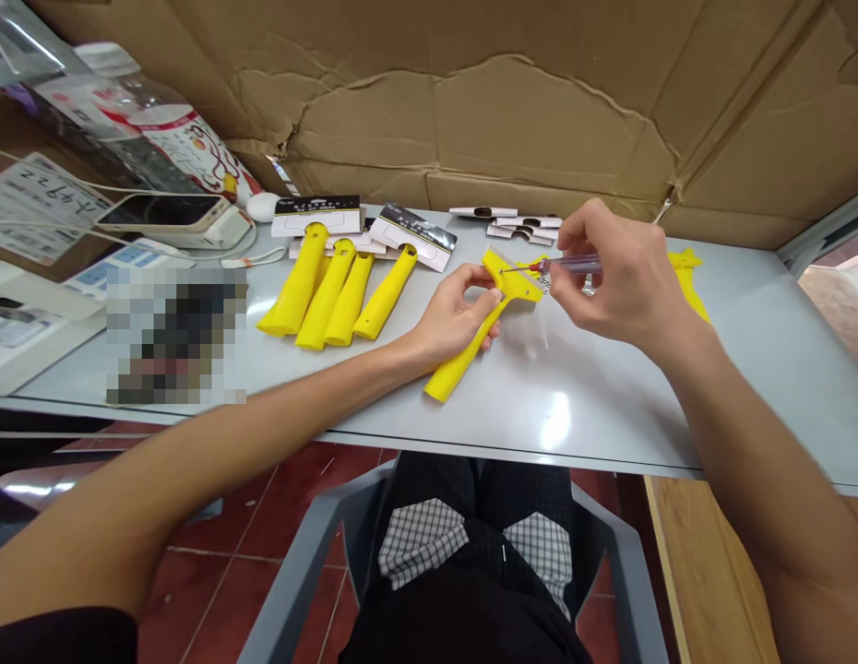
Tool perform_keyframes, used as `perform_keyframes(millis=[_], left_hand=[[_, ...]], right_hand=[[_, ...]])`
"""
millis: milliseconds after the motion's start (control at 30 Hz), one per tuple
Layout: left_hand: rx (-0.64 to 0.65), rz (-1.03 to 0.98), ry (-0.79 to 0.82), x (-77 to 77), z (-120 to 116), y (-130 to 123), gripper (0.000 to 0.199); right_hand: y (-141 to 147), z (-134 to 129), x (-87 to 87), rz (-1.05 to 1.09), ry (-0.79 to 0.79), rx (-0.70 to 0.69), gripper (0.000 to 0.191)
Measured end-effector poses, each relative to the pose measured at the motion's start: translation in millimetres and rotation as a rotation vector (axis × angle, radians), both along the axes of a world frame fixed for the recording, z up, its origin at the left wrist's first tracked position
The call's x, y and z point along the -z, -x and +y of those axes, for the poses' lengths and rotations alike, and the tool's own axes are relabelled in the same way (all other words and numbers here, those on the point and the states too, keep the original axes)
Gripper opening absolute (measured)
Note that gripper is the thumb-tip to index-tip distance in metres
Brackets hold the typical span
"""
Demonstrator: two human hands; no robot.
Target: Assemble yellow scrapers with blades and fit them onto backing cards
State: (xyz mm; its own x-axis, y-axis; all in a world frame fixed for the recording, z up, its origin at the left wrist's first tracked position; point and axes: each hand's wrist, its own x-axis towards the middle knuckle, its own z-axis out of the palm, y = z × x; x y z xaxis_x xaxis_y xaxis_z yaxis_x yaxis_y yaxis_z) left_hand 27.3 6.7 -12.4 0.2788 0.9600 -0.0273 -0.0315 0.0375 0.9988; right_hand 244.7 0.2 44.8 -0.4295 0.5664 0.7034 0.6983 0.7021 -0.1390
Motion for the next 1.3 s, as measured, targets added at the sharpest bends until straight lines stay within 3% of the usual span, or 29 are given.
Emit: perform_keyframes(millis=[67,233,467,700,867,1133,1300], left_hand=[[0.003,-0.004,0.006,0.0,0.3,0.2,0.012],[0.006,0.009,0.0,0.5,0.1,0.2,0.011],[0.009,0.003,-0.01,1.5,0.5,-0.1,0.013],[0.017,0.038,-0.003,1.6,0.1,0.6,0.016],[0.02,0.038,-0.021,4.1,1.2,1.0,0.017],[0.016,0.016,-0.026,3.6,0.9,1.7,0.016],[0.014,0.004,-0.01,2.0,0.5,2.3,0.014]], right_hand=[[0.3,1.6,2.5,0.022,-0.017,0.025,0.005],[-0.4,3.5,5.0,0.0,-0.009,0.13,0.017],[-1.1,2.2,2.9,-0.005,-0.036,0.034,0.006],[-1.4,5.3,7.9,-0.03,0.014,0.123,0.027],[-2.0,3.2,2.3,0.01,0.002,0.092,0.006],[-3.7,-1.6,0.9,-0.041,0.128,-0.026,0.014],[-2.0,1.2,2.6,-0.029,0.094,0.031,0.009]])
